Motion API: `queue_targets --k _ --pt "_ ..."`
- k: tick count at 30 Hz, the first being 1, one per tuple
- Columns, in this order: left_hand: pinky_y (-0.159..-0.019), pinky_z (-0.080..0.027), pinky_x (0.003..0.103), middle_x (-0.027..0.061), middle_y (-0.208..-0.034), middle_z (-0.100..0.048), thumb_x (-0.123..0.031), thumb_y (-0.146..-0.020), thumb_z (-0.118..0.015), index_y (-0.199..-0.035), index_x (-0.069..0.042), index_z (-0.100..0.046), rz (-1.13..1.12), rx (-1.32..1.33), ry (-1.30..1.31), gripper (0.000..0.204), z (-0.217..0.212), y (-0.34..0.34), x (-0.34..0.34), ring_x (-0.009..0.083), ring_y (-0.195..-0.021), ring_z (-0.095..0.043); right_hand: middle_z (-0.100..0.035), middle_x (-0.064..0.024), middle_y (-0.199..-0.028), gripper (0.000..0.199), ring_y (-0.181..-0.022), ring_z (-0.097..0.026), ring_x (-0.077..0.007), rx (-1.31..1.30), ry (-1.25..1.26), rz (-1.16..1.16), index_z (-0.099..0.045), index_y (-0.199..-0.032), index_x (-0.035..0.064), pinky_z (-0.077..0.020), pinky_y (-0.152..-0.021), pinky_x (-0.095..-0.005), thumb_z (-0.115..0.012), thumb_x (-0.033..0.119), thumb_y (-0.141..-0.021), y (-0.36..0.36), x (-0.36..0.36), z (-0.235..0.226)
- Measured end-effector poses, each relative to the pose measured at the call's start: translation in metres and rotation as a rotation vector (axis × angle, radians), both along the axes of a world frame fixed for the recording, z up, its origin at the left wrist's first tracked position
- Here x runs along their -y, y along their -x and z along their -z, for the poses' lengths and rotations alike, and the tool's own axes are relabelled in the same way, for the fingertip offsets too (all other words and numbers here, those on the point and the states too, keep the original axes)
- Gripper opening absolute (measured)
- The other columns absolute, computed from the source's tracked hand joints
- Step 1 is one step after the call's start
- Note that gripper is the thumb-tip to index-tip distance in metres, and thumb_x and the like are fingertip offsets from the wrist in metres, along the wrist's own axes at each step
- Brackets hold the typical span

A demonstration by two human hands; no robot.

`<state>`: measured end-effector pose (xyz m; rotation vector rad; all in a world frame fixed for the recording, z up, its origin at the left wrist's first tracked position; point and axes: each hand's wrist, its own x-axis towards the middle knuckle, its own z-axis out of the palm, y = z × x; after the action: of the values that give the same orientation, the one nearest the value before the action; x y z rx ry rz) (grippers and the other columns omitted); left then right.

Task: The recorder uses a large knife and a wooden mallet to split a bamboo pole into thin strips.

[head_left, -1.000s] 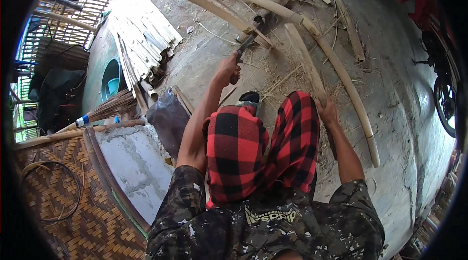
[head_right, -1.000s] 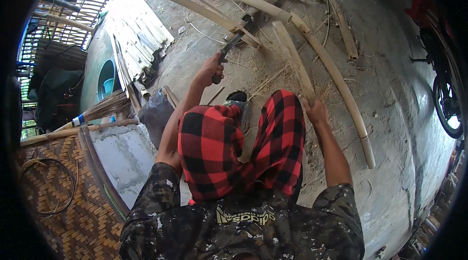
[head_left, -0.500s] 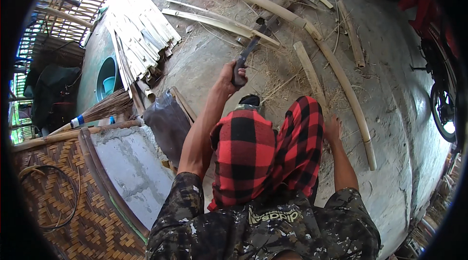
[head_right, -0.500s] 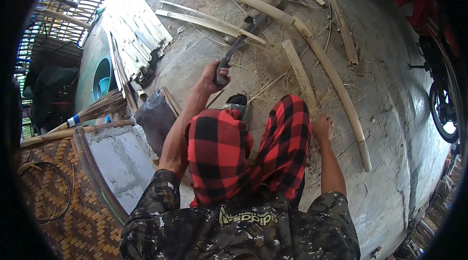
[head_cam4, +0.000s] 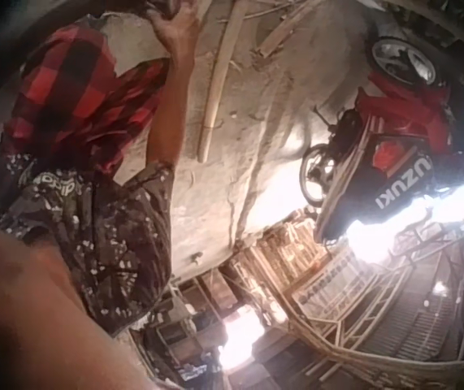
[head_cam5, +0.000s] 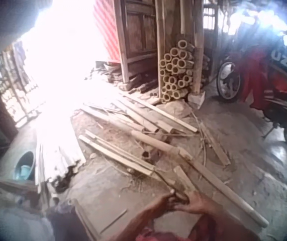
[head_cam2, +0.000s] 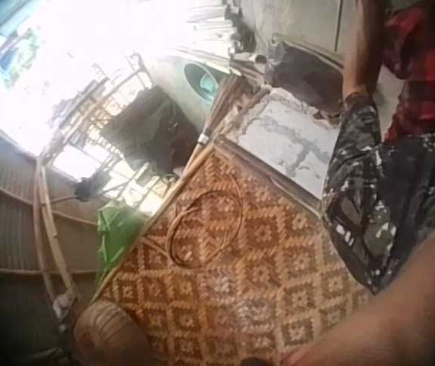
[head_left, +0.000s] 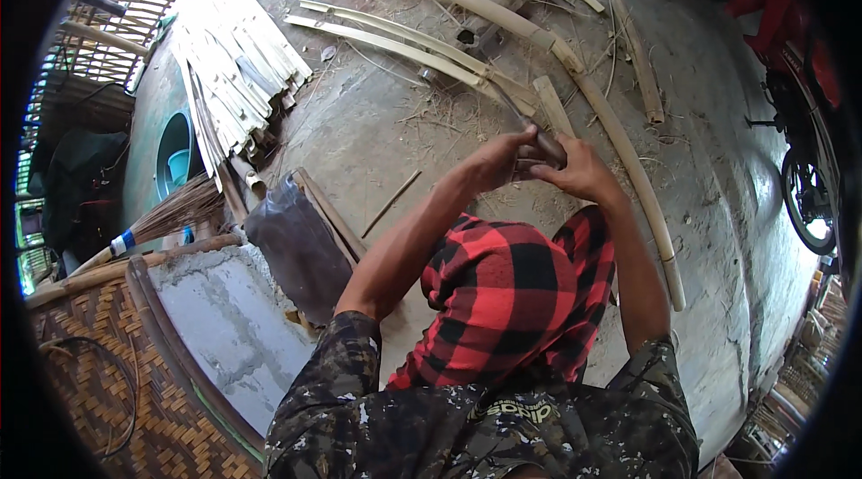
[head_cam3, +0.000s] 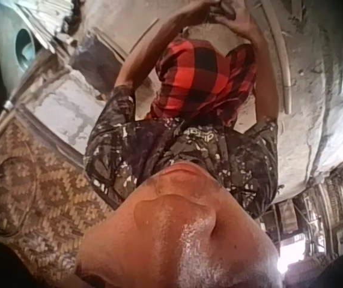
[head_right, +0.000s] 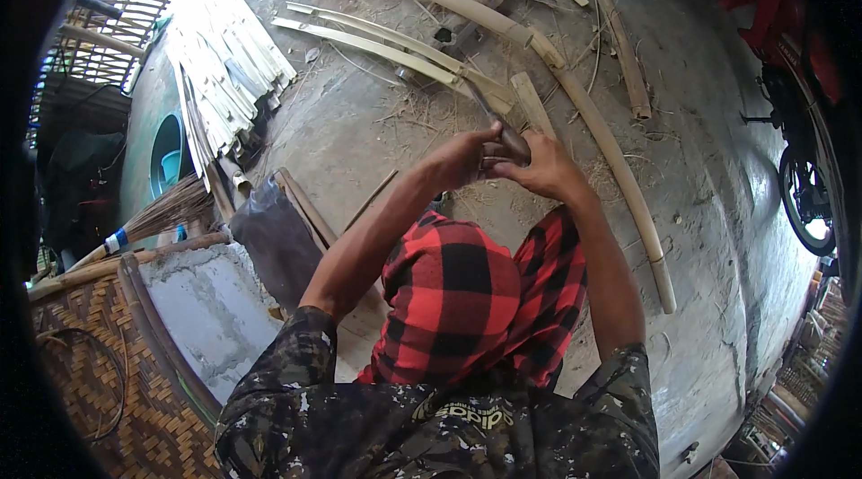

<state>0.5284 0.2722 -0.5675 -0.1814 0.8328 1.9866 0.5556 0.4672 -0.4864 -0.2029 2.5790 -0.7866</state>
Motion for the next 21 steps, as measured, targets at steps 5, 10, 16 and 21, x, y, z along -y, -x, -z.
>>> queue_targets --k 5,10,16,21 --pt "-0.09 -0.054 0.036 0.0142 -0.122 -0.069 -0.05 -0.105 -0.051 -0.126 -0.001 -0.061 0.112 -0.231 0.299 0.054 0.037 0.02 0.01 0.021 -0.098 -0.07 -0.069 -0.0291 -0.104 0.047 -0.102 -0.067 -0.0468 -0.02 -0.189 0.006 -0.062 -0.107 -0.004 -0.0526 -0.088 -0.0514 -0.078 0.033 -0.082 0.001 -0.012 0.017" --pt "-0.086 -0.057 0.038 0.0143 -0.116 -0.067 -0.049 -0.1 -0.061 -0.127 -0.001 -0.058 -0.559 -0.088 0.721 0.055 0.14 0.079 0.079 0.0252 -0.095 -0.07 -0.069 -0.0309 -0.099 0.048 -0.096 -0.067 -0.0504 -0.068 -0.226 0.113 -0.059 -0.114 -0.001 -0.0523 -0.082 -0.0553 -0.069 0.039 -0.089 0.012 0.015 0.04" --pt "-0.076 -0.061 0.035 0.0104 -0.103 -0.065 -0.047 -0.099 -0.064 -0.127 -0.002 -0.052 -0.672 0.083 0.478 0.054 0.165 0.144 0.064 0.0242 -0.082 -0.068 -0.069 -0.0317 -0.094 0.052 -0.092 -0.068 -0.0503 -0.12 -0.168 0.125 -0.06 -0.1 -0.0023 -0.0519 -0.081 -0.0559 -0.062 0.049 -0.094 0.011 0.002 0.041" --pt "-0.06 -0.049 0.03 0.007 -0.087 -0.062 0.0 -0.083 -0.072 -0.11 0.0 -0.054 -0.865 -0.058 0.553 0.032 0.167 0.152 0.074 0.0168 -0.071 -0.061 -0.068 -0.0286 -0.086 0.049 -0.088 -0.067 -0.0492 -0.168 0.047 0.119 -0.061 -0.099 -0.001 -0.0514 -0.076 -0.0548 -0.062 0.048 -0.095 -0.011 -0.011 0.047"
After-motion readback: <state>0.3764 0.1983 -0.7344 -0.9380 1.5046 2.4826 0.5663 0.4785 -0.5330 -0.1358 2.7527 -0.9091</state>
